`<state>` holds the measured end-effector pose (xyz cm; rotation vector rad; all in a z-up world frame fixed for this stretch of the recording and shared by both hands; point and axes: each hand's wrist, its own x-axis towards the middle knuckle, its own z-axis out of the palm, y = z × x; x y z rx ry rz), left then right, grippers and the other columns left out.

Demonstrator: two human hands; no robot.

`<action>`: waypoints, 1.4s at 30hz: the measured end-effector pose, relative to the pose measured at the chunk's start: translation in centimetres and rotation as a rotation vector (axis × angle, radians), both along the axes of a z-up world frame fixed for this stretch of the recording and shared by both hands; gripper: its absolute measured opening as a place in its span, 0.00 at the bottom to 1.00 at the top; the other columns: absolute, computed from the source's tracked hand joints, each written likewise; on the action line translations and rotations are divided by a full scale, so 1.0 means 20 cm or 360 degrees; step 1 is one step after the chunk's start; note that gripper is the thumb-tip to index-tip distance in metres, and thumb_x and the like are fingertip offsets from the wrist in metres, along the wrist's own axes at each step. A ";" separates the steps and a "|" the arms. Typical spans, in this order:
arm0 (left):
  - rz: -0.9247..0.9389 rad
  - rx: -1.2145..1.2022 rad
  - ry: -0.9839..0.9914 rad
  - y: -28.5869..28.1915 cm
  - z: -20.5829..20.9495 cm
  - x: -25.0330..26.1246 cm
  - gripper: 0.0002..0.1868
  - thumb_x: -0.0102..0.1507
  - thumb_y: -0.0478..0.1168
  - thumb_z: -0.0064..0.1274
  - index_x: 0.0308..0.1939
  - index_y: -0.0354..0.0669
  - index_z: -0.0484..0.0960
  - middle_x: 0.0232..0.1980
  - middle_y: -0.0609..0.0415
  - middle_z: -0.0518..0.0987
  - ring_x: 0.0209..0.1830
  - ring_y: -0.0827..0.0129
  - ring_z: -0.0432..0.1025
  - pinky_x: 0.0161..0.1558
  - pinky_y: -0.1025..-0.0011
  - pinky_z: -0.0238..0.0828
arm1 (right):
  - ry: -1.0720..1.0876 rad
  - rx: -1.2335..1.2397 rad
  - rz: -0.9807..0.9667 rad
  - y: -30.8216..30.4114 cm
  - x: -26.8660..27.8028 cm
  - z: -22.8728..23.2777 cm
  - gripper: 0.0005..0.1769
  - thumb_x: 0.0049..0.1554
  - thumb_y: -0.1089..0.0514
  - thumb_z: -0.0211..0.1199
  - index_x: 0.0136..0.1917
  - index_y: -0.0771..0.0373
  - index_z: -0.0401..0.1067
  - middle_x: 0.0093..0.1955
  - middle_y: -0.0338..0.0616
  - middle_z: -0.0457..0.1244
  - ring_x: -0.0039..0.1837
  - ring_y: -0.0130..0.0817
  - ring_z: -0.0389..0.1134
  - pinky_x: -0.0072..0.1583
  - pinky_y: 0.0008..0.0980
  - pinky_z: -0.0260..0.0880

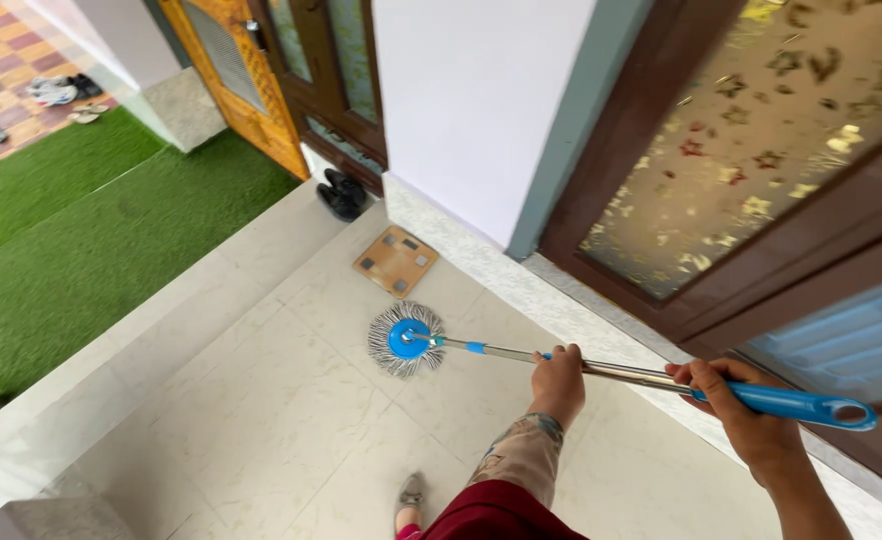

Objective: Mopping the tiled floor of a balcony.

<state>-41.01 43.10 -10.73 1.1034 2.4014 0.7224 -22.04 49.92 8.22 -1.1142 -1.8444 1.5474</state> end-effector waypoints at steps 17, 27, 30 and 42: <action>-0.0612 -0.0097 0.0075 0.18 0.28 0.69 0.09 0.68 0.44 0.55 0.43 0.43 0.84 0.45 0.49 0.84 0.51 0.50 0.76 0.49 0.54 0.73 | -0.0257 0.0083 -0.0236 0.24 0.76 0.14 0.22 0.69 0.48 0.54 0.47 0.70 0.75 0.51 0.57 0.72 0.61 0.48 0.74 0.63 0.44 0.73; -0.0584 -0.0186 0.0052 -0.12 0.04 0.27 0.04 0.64 0.39 0.58 0.41 0.46 0.85 0.45 0.49 0.82 0.48 0.50 0.76 0.46 0.58 0.75 | -0.0122 -0.0047 -0.0237 -0.16 0.36 0.06 0.19 0.65 0.50 0.55 0.44 0.68 0.74 0.49 0.54 0.73 0.62 0.45 0.74 0.61 0.44 0.75; -0.0762 -0.0213 0.0028 -0.15 0.11 0.18 0.06 0.65 0.40 0.59 0.44 0.45 0.83 0.46 0.50 0.82 0.51 0.51 0.75 0.46 0.57 0.76 | -0.0122 -0.0016 -0.0352 -0.30 0.31 0.07 0.19 0.66 0.51 0.56 0.44 0.69 0.74 0.46 0.54 0.72 0.63 0.45 0.74 0.62 0.42 0.72; -0.1573 -0.0407 0.0216 -0.44 0.08 0.39 0.06 0.65 0.38 0.58 0.46 0.46 0.83 0.51 0.50 0.81 0.59 0.53 0.73 0.54 0.57 0.74 | -0.0148 0.0014 -0.1144 -1.21 0.46 -0.01 0.17 0.65 0.55 0.57 0.42 0.70 0.77 0.45 0.56 0.74 0.60 0.48 0.77 0.57 0.43 0.76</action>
